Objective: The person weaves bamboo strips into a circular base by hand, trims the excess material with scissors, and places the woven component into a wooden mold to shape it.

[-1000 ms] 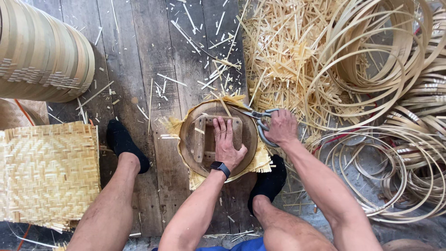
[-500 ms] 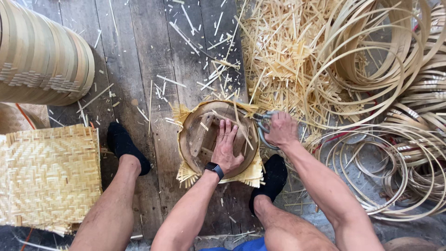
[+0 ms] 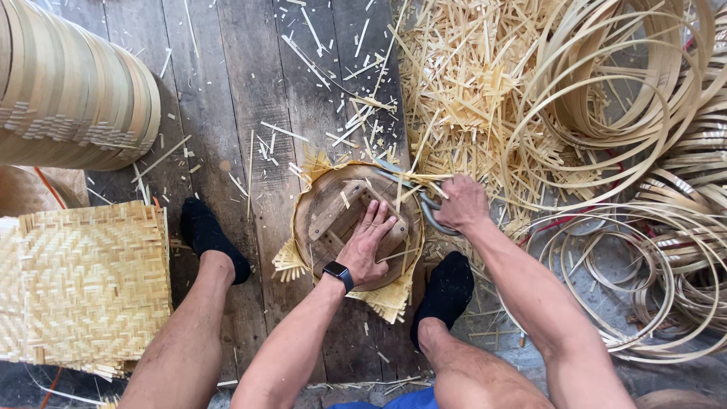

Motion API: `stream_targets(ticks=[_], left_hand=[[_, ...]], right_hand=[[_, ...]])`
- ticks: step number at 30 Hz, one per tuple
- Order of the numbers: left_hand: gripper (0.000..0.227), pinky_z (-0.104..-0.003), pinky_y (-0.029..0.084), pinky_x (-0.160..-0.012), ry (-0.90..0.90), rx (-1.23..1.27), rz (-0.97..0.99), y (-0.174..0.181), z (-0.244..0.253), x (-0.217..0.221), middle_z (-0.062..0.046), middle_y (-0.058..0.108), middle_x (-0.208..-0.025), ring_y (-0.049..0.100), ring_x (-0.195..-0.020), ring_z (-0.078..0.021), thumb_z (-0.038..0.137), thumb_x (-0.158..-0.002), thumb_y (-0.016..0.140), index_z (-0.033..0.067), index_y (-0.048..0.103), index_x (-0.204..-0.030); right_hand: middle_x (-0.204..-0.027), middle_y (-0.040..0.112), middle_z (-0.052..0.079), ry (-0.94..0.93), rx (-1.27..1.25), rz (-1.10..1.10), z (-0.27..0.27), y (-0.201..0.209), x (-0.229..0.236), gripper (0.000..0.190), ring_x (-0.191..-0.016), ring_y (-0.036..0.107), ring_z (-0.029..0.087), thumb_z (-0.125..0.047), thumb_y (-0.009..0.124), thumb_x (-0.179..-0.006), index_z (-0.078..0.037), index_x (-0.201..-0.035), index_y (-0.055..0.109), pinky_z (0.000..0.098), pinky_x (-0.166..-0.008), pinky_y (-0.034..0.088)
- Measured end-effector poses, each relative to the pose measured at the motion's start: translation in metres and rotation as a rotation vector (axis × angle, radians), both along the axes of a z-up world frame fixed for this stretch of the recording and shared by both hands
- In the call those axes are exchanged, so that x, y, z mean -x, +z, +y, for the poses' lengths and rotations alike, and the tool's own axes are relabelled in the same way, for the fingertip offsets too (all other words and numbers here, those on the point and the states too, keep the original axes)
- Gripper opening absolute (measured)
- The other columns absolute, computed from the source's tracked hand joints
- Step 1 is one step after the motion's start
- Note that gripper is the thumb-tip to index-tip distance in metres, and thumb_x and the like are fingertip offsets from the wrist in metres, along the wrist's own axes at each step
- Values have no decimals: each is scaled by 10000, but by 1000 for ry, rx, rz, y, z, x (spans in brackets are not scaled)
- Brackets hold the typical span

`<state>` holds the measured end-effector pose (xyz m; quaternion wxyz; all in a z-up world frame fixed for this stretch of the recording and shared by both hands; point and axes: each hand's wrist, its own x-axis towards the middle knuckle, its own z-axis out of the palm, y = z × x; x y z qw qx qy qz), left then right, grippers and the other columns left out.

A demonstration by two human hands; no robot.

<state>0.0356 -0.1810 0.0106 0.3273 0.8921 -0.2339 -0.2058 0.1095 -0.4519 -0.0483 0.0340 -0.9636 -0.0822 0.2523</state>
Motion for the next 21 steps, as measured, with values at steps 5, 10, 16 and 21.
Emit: stream_targets(ticks=[5,10,16,21], left_hand=[[883,-513,145,-1263,244,-87,95,5,5,12,-219,225,-1677,146,-1571,-359,319,-727,730,66,406,-1508],[1102,-587,72,-1248,675,-393,447,3,-58,-18,-321,270,-1569,152,-1493,-502,655,-745,693,-11,286,-1523],[1086,-651,67,-1196,651,-428,195,-3,-65,-13,-338,343,-1530,154,-1436,-615,503,-680,709,-61,302,-1515],[1079,-647,60,-1220,383,-435,86,-6,-43,-3,-305,368,-1543,177,-1444,-613,486,-658,704,-61,321,-1506]], right_hand=[[-971,663,151,17,-40,6,-48,-10,28,418,-844,654,227,-445,548,-1041,-49,-1035,682,387,-765,580],[-976,625,193,43,-101,-194,-26,2,26,614,-899,607,281,-553,683,-845,21,-1059,640,428,-831,535],[-861,602,124,40,-74,-251,9,-14,1,308,-776,583,228,-286,664,-811,-13,-950,644,370,-700,534],[-708,586,60,66,-54,-146,-46,-28,25,204,-596,554,190,-185,589,-963,-71,-808,659,337,-508,485]])
